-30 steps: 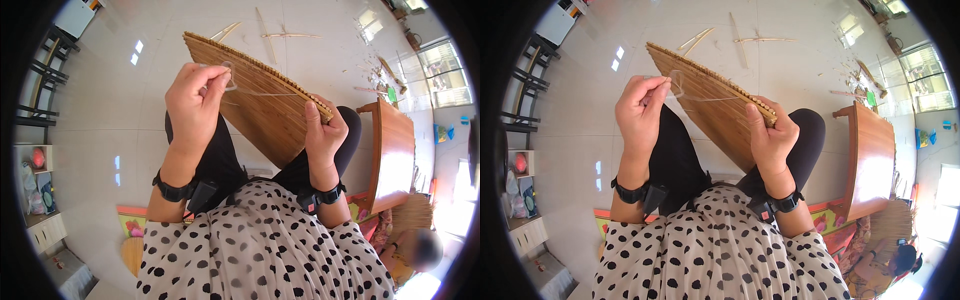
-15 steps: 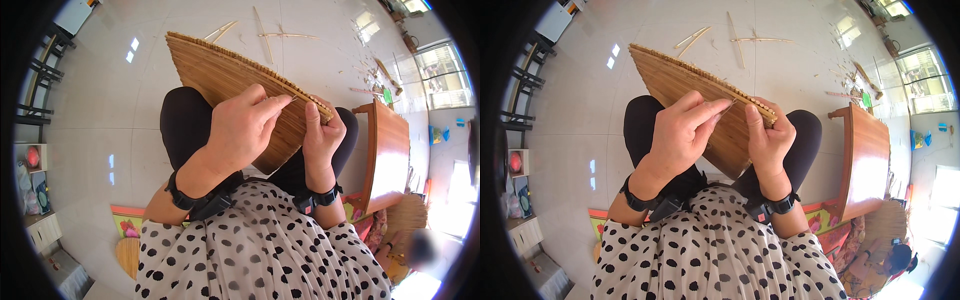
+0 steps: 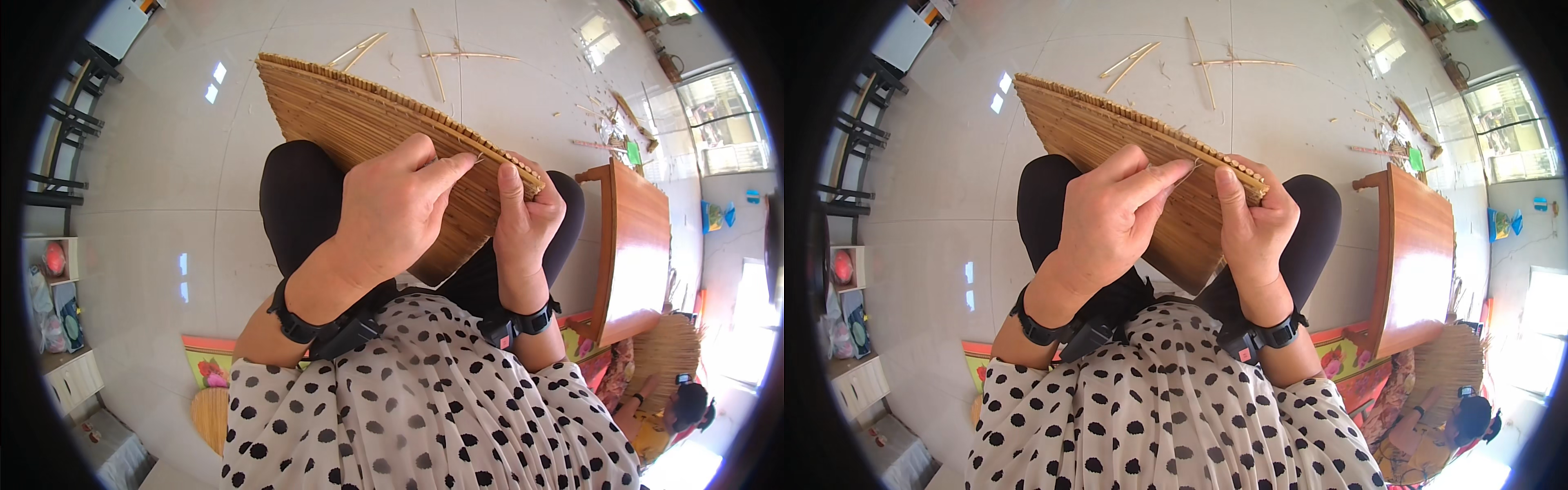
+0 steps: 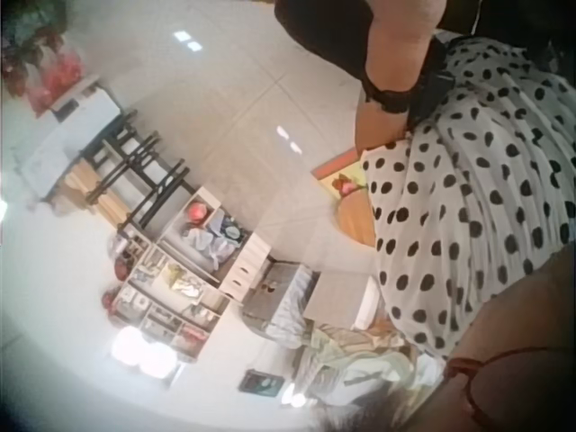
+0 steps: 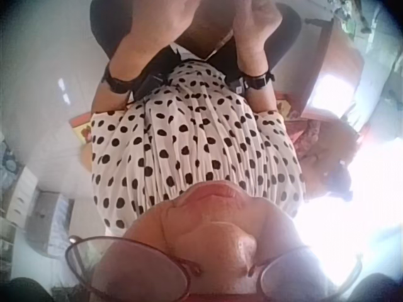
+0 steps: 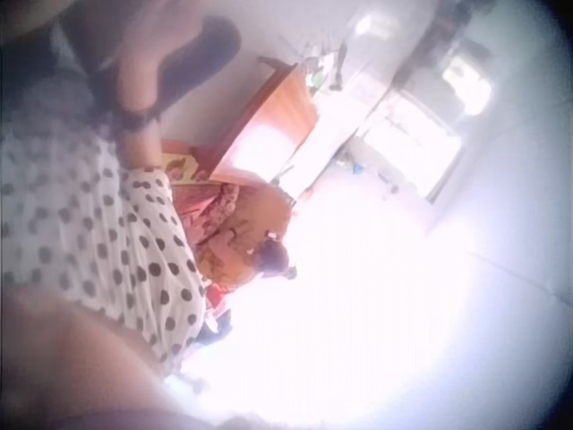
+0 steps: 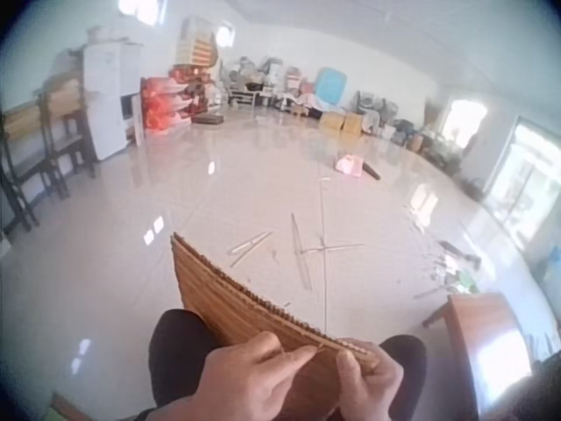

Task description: The person sits on the floor and sews the edge of a triangular bamboo mat using a needle and white thread. They repeatedly pass the needle through the mat's edge to secure the strands.

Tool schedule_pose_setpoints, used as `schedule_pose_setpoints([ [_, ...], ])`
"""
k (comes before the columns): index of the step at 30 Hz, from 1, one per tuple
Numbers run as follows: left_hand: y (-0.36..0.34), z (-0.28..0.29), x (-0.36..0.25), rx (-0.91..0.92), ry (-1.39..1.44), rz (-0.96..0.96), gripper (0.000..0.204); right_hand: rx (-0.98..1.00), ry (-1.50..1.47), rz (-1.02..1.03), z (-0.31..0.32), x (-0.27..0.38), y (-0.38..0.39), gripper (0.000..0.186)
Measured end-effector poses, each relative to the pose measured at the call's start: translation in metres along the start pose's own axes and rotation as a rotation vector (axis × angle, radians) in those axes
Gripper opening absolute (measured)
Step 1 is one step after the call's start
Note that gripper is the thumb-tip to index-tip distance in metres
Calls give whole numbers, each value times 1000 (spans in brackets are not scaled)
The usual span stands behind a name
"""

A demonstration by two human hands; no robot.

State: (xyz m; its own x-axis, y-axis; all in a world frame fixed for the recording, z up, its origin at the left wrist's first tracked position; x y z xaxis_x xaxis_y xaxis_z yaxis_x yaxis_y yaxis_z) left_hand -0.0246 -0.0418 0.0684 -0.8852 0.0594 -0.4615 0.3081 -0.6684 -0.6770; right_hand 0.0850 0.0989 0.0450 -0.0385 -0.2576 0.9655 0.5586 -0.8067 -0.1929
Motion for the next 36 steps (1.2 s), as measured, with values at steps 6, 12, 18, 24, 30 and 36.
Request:
schedule_pose_setpoints([
  [6,-2,1,-3,22,1,-11,34,-10,2,0,1,1,1,24],
  [12,-5,3,-6,74,-33,-16,34,-31,22,-6,0,1,4,24],
  [18,-6,4,-2,100,-19,-8,33,-30,23,7,0,2,4,23],
  [24,-8,3,-4,104,-38,-10,35,-31,30,24,1,2,3,22],
  [30,-9,9,-15,148,-185,-20,35,-17,78,18,-3,2,10,22],
  [36,10,3,-4,91,-104,53,27,-45,208,156,-17,-3,26,20],
])
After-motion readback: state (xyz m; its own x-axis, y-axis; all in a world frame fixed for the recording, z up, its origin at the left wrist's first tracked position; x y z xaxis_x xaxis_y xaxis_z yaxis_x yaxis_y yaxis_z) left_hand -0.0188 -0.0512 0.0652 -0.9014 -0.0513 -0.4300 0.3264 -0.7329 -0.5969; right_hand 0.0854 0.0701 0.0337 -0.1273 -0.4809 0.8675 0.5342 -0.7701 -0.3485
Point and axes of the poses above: each hand's wrist, its own y-axis away from the middle knuckle, its own z-axis out of the back of the hand, x = y × z, the point moved 5 cm from there along -y, towards the middle knuckle, and after that the axes turned 12 degrees about -z, right-handed, at the moved point
